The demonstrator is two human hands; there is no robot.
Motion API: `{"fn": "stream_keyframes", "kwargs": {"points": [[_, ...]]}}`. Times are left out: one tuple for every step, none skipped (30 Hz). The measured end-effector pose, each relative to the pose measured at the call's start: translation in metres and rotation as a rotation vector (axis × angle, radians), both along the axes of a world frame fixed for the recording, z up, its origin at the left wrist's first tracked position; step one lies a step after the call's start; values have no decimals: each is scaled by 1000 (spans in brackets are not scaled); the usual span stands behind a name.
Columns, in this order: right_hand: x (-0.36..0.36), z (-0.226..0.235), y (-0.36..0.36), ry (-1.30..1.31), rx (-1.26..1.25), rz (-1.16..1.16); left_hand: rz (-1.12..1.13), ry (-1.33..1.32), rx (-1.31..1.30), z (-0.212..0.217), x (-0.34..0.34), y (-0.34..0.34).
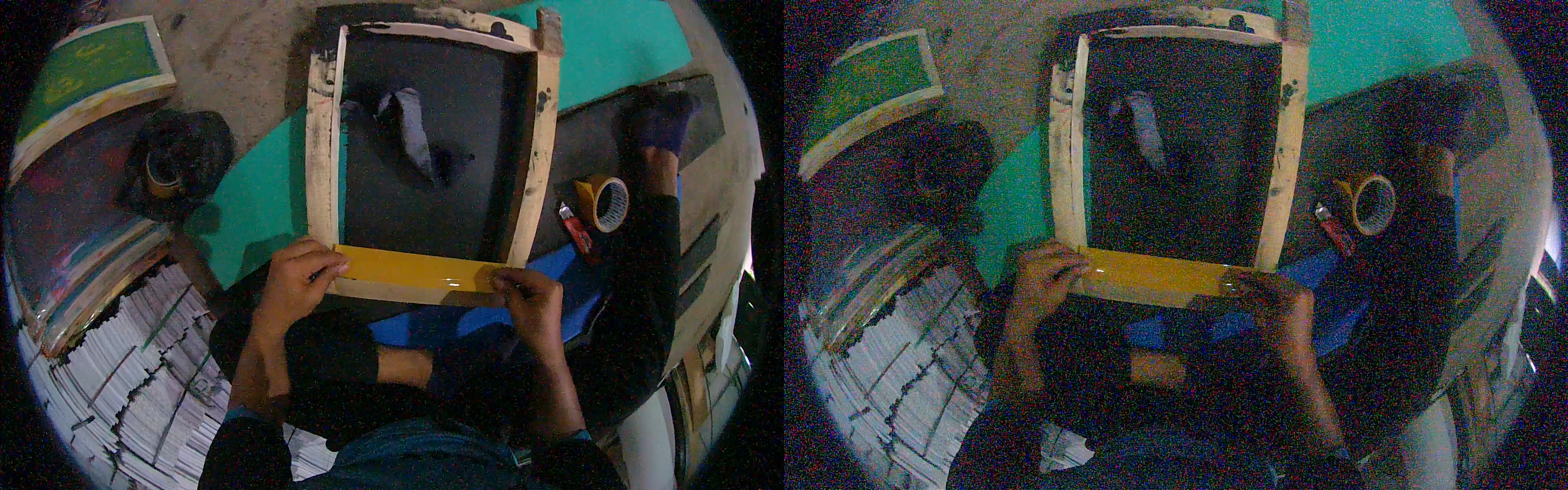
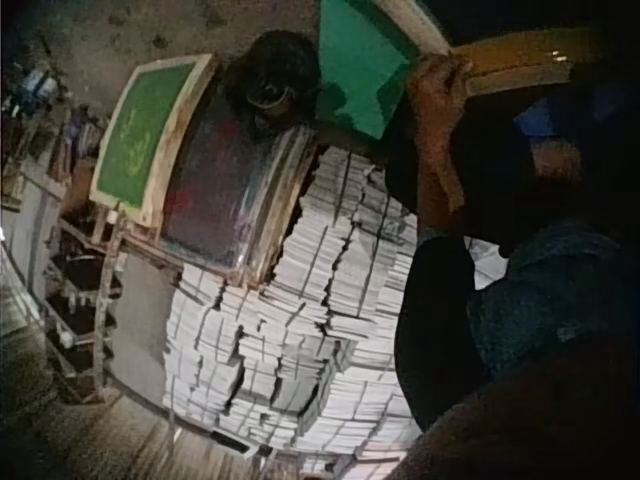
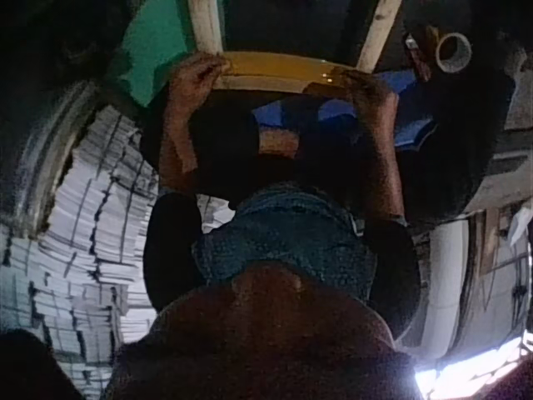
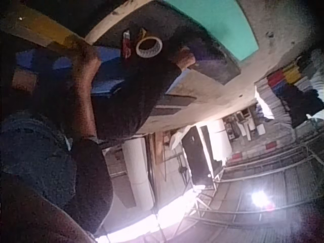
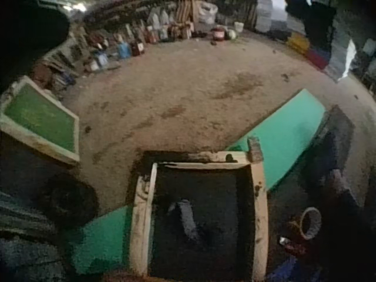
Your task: The person sits on the floor and applies yellow tape to the edges of a wooden screen printing frame. They smooth the tape with their fingers and use a cloth to wipe the frame surface. The person continues taping and wiping the frame throughout the clip.
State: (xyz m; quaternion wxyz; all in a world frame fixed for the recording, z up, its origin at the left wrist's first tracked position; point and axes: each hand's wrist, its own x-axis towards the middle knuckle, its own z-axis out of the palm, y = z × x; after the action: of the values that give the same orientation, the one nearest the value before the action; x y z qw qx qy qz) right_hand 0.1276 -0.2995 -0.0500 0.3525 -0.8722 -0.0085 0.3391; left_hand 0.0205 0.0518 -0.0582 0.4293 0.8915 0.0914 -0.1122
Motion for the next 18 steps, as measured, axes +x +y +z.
{"fn": "stream_keyframes", "kwargs": {"points": [[-1,-3,-4,-30,-23,71,-26,-4,21,2,1,-1],[-1,-5,-6,-61,-45,142,-51,-8,42,3,1,-1],[-1,-4,-7,-58,-49,136,-70,-10,52,3,1,-2],[-2,-3,-6,-56,-52,130,-91,-12,63,3,2,-2],[-2,-2,-5,-53,-55,123,-111,-15,74,3,2,-2],[-3,-2,-4,-51,-78,139,-126,-7,90,4,1,-3],[-3,-2,-4,-49,-102,155,-140,-1,105,4,1,-4],[-3,-2,-2,-47,-126,171,-155,6,120,4,0,-4],[-3,1,-1,-46,-170,207,-161,0,135,4,0,-5],[-3,5,2,-45,-214,243,-167,-5,149,4,-1,-6],[-1,9,4,-43,-260,281,-170,-10,162,4,-1,-7],[-1,10,4,-66,-263,300,-172,5,173,6,-1,-8],[-3,9,3,-91,-266,318,-174,17,186,7,-1,-9],[-4,7,2,-116,-270,336,-176,30,198,8,-1,-10],[-6,6,-1,-118,-285,349,-189,37,201,7,-2,-11],[-7,4,-2,-117,-299,363,-201,47,205,8,-3,-11],[-8,3,-3,-116,-313,378,-213,57,209,7,-3,-11],[-8,4,-3,-123,-315,384,-226,37,217,7,-3,-11]]}}
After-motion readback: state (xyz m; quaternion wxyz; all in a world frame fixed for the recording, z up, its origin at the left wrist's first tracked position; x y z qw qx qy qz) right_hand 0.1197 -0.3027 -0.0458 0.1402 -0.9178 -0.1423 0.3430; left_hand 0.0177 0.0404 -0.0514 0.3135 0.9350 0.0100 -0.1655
